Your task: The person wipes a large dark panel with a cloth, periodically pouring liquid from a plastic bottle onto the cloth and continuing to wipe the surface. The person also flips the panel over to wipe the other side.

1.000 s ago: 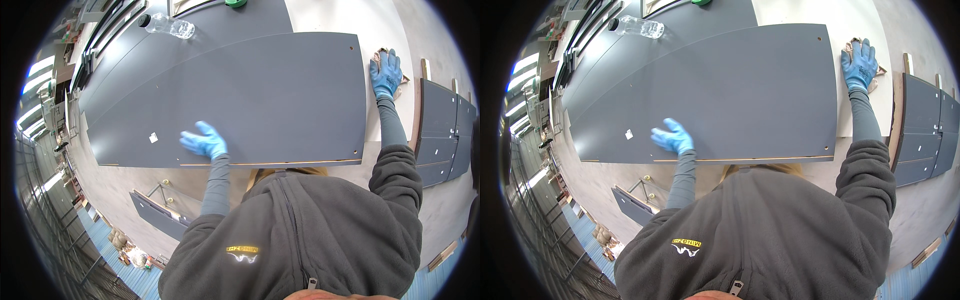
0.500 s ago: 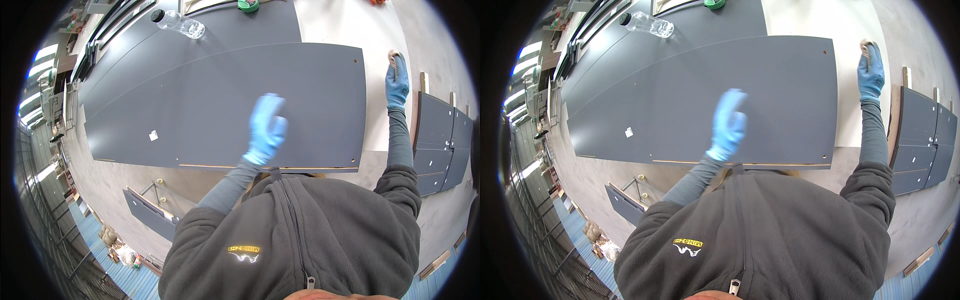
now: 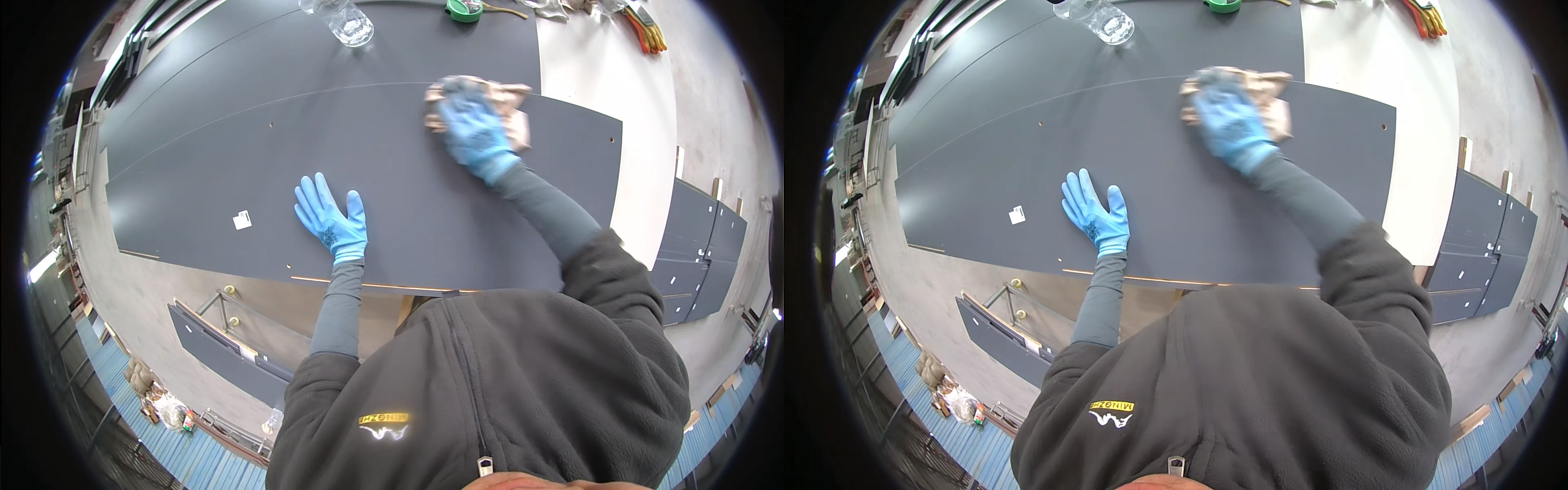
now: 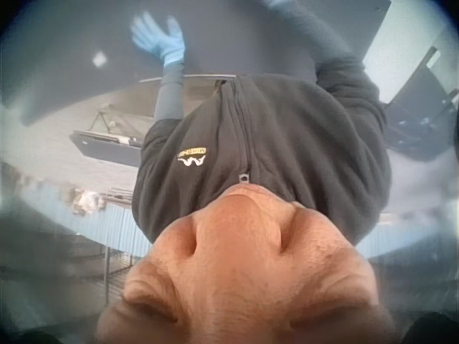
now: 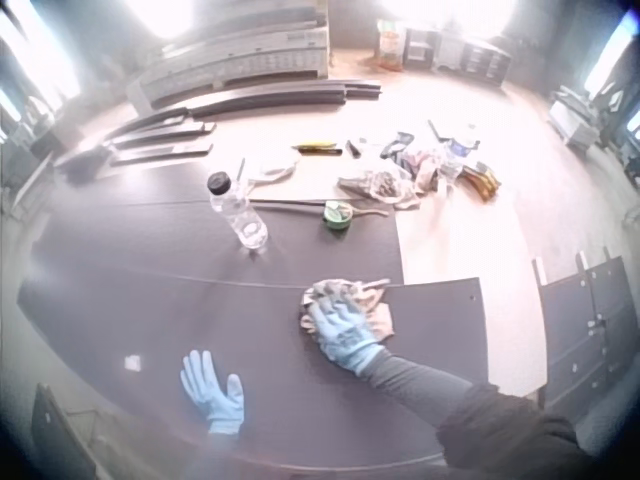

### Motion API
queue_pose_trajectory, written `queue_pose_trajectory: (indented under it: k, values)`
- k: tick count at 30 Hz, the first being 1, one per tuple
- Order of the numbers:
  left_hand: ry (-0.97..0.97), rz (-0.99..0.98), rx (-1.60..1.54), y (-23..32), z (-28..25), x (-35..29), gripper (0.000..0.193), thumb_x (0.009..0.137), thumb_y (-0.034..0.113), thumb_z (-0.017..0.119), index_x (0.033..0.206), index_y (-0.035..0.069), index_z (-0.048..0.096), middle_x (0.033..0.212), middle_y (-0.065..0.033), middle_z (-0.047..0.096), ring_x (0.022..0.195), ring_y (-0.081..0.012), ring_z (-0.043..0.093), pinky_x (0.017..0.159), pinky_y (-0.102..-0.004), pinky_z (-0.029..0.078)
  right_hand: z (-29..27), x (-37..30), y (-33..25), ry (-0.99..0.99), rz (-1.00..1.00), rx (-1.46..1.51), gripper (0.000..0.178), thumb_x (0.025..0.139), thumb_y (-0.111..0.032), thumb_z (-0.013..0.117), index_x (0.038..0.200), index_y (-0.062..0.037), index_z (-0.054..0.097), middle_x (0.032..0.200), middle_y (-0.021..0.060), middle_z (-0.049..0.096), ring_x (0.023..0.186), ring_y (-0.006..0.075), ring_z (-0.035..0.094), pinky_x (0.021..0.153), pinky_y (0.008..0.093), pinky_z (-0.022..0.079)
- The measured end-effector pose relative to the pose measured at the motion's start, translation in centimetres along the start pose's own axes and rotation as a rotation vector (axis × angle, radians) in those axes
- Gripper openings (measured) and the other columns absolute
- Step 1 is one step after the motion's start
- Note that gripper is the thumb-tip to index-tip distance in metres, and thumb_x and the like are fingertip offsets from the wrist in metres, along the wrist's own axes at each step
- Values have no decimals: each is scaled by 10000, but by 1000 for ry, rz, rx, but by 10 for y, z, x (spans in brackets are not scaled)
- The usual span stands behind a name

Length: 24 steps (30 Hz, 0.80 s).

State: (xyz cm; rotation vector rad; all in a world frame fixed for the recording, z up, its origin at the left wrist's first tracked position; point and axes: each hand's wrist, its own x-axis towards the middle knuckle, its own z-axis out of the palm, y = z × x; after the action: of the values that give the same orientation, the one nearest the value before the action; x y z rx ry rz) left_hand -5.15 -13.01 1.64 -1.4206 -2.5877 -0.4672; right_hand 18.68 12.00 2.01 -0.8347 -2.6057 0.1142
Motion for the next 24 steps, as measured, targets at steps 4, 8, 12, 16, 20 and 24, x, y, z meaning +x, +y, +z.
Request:
queue_pose_trajectory:
  k: [4,8,12,16,20,24]
  values:
    - [-52,-18,-40,1,-7,5,802,1094,628,501,1631,32,490,1719,-247,412,1612,-490,330,1305,-651,233,64,110,-104,-29,-123,53,554,996,-235,583,1486,24,572,1613,264,532,1587,428,414,1339,601,226]
    - [-94,-57,-72,3,-10,6,810,1096,623,494,1639,22,477,1734,-246,393,1626,-478,312,1320,-631,205,99,147,-142,-9,-171,234,516,964,-214,636,1440,-16,609,1615,225,543,1592,409,419,1332,584,256]
    - [-80,-40,-67,1,-9,5,758,1100,563,505,1649,43,475,1744,-226,394,1633,-455,310,1331,-604,188,61,92,-84,73,-121,292,440,903,-220,699,1304,-40,674,1482,188,659,1483,384,550,1301,561,327]
    - [-75,-40,-82,0,-10,5,755,1109,578,495,1647,49,475,1748,-221,384,1635,-461,305,1322,-626,207,-20,11,-5,-35,36,137,379,882,-193,736,1233,-59,687,1421,187,682,1436,385,592,1272,573,364]
    - [-85,-46,-84,1,-9,7,780,1107,608,486,1645,43,472,1746,-227,382,1635,-471,297,1321,-634,210,-42,-20,16,95,110,29,425,923,-191,734,1321,-54,674,1502,203,641,1498,417,535,1257,592,373]
    - [-107,-55,-66,-1,-8,5,808,1102,633,477,1647,36,465,1743,-237,379,1635,-481,290,1323,-638,202,-1,9,-24,46,131,61,477,896,-214,741,1330,-44,644,1502,219,623,1516,414,509,1279,605,337]
